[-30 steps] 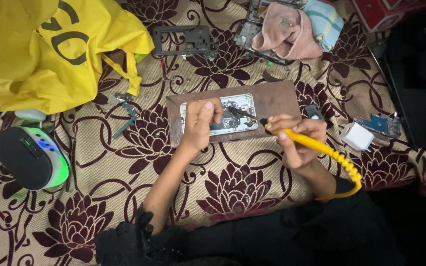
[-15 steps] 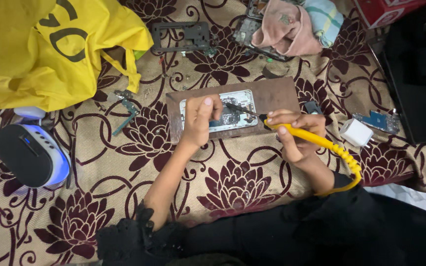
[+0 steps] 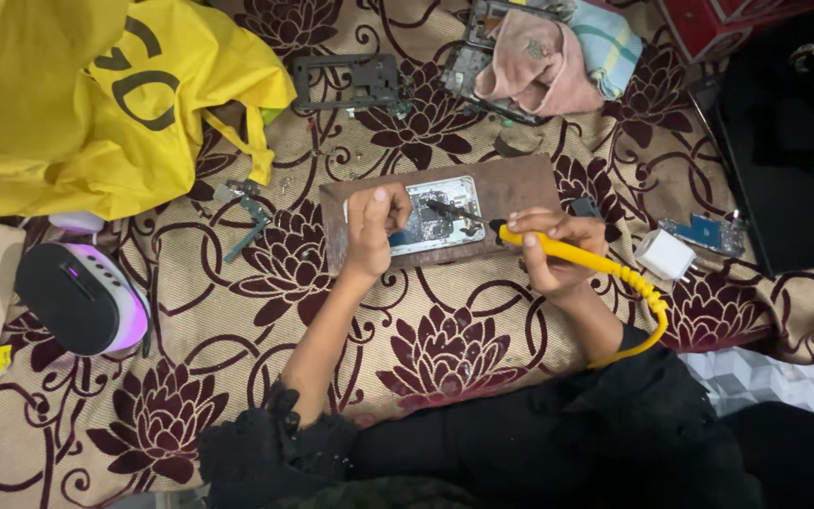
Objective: The person uses a yellow soldering iron to work on the internal components of a disassembled mobile phone placed on a wooden board. They repeatedly apply the soldering iron to various points on the circuit board while holding the device steady with their other hand.
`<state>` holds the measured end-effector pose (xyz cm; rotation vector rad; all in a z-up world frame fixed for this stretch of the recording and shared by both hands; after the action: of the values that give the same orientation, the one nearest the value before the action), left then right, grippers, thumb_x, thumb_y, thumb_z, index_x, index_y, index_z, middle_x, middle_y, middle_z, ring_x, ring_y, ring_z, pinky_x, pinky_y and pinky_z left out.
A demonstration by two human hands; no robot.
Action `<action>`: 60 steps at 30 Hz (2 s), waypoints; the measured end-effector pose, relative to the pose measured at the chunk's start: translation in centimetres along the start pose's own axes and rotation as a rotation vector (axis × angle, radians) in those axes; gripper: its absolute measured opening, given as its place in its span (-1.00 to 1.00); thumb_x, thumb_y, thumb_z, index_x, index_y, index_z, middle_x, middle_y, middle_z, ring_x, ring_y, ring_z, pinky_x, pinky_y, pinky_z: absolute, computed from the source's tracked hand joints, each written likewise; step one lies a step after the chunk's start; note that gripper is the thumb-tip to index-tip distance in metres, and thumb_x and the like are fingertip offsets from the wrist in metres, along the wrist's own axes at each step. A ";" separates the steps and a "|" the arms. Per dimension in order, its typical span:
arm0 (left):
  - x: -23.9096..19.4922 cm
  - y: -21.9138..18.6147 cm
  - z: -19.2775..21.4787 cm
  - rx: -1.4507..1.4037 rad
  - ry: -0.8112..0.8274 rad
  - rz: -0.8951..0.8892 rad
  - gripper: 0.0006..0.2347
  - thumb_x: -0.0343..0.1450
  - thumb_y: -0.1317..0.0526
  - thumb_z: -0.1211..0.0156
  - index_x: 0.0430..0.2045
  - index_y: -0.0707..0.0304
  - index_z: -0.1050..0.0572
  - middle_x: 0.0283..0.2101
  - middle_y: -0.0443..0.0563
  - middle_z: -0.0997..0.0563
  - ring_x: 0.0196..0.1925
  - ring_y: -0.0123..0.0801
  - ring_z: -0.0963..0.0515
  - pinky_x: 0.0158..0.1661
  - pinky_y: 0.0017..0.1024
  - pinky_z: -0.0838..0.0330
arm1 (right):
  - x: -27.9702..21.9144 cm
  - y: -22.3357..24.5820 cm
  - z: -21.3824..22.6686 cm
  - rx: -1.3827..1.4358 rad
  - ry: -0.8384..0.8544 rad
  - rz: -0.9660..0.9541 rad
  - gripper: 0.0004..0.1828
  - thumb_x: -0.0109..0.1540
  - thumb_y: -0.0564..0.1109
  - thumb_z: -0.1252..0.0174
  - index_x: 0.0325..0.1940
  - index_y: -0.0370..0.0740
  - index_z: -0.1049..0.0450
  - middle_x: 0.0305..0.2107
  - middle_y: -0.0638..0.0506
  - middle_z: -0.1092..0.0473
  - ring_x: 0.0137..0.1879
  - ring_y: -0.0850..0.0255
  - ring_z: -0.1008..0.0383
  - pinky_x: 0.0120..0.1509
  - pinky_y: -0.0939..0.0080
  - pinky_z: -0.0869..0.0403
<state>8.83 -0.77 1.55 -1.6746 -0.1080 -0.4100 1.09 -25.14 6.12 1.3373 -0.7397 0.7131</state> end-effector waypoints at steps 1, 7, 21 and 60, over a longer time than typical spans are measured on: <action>0.1 -0.2 0.0 0.002 -0.003 -0.001 -0.46 0.56 -0.18 0.26 -0.64 0.31 -0.37 -0.59 -0.15 -0.34 -0.55 -0.59 -0.24 -0.51 -0.51 -0.02 | 0.3 0.0 -0.1 -0.024 -0.011 0.004 -0.67 0.34 -0.43 -0.01 -0.03 -0.25 0.01 -0.31 -0.31 -0.47 -0.13 -0.03 -0.60 0.17 -0.10 -0.62; 0.1 -0.1 -0.3 -0.023 0.013 -0.005 -0.45 0.55 -0.19 0.25 -0.64 0.32 -0.36 -0.59 -0.15 -0.33 -0.54 -0.59 -0.25 -0.50 -0.52 -0.03 | 0.8 0.1 0.1 -0.113 -0.058 -0.039 -0.64 0.37 -0.40 -0.02 -0.02 -0.20 0.04 -0.30 -0.27 -0.49 -0.14 0.01 -0.61 0.06 0.12 -0.63; 0.1 0.5 -0.3 -0.037 0.020 -0.030 -0.45 0.56 -0.20 0.28 -0.67 0.26 -0.35 -0.62 -0.16 -0.33 -0.56 -0.57 -0.27 -0.51 -0.51 -0.08 | 0.6 -0.6 0.3 -0.070 -0.101 -0.004 -0.64 0.37 -0.38 -0.06 -0.02 -0.19 0.01 -0.29 -0.26 -0.50 -0.13 0.09 -0.63 -0.05 0.28 -0.65; -0.1 0.2 -0.8 -0.050 0.042 -0.031 -0.48 0.55 -0.19 0.22 -0.65 0.24 -0.38 -0.61 -0.16 -0.35 -0.55 -0.57 -0.25 -0.51 -0.51 -0.04 | -0.8 -0.4 0.6 -0.162 -0.116 0.002 -0.63 0.35 -0.42 -0.03 -0.04 -0.21 0.04 -0.33 -0.20 -0.44 -0.17 0.12 -0.61 -0.08 0.26 -0.65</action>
<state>8.63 -1.52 1.42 -1.7147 -0.0935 -0.4740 0.91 -25.82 5.32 1.2376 -0.8739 0.5681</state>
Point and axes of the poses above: each hand's wrist, its own x-axis towards the middle knuckle, its own z-axis out of the back of the hand, y = z × x, the point moved 9 cm from there along x, towards the middle knuckle
